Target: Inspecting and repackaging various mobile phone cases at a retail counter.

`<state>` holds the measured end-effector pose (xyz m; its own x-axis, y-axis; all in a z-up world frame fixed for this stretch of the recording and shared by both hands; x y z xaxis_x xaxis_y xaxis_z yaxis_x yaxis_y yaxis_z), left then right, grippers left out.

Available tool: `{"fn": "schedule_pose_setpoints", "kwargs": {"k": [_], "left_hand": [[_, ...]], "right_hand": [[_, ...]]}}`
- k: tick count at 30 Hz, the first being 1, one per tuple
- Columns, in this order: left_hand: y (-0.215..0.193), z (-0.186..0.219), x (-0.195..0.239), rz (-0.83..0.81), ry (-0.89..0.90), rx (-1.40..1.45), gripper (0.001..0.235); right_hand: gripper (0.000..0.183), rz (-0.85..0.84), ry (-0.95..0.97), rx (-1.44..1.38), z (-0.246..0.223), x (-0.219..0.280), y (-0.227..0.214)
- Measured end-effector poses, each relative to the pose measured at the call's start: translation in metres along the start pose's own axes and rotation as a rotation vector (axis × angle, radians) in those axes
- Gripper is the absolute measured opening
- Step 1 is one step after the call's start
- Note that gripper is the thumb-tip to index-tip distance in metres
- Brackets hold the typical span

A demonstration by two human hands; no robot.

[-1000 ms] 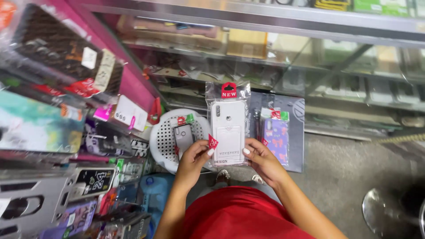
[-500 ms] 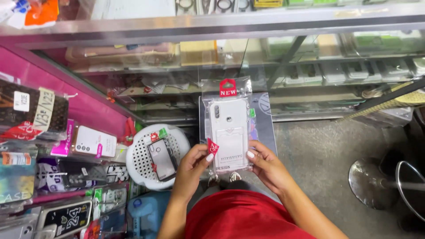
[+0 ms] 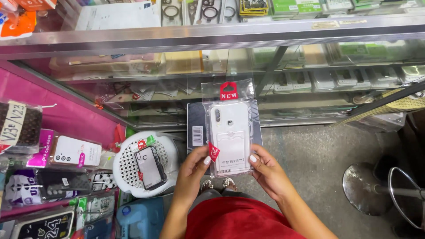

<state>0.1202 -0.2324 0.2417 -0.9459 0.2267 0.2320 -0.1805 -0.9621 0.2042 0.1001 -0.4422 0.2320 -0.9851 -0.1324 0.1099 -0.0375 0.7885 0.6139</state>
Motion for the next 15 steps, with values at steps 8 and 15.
{"fn": "schedule_pose_setpoints", "kwargs": {"k": [8, 15], "left_hand": [[0.067, 0.026, 0.005, -0.130, 0.064, 0.369, 0.100], [0.070, 0.008, 0.002, -0.280, -0.271, 0.890, 0.080]], "right_hand": [[0.042, -0.187, -0.363, 0.870, -0.061, 0.024, 0.067], [0.044, -0.119, -0.808, 1.346, -0.108, 0.030, 0.090]]}}
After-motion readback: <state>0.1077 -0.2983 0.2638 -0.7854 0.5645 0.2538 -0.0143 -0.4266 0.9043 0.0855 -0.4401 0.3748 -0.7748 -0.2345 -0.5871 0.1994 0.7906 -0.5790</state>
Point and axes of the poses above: each hand's wrist, its own x-axis away from the middle knuckle, its own y-axis out of the palm, z = x × y, the point moved 9 cm from there along -x, towards the middle knuckle, and after that the axes turned 12 degrees about -y, right-handed, at the moved point
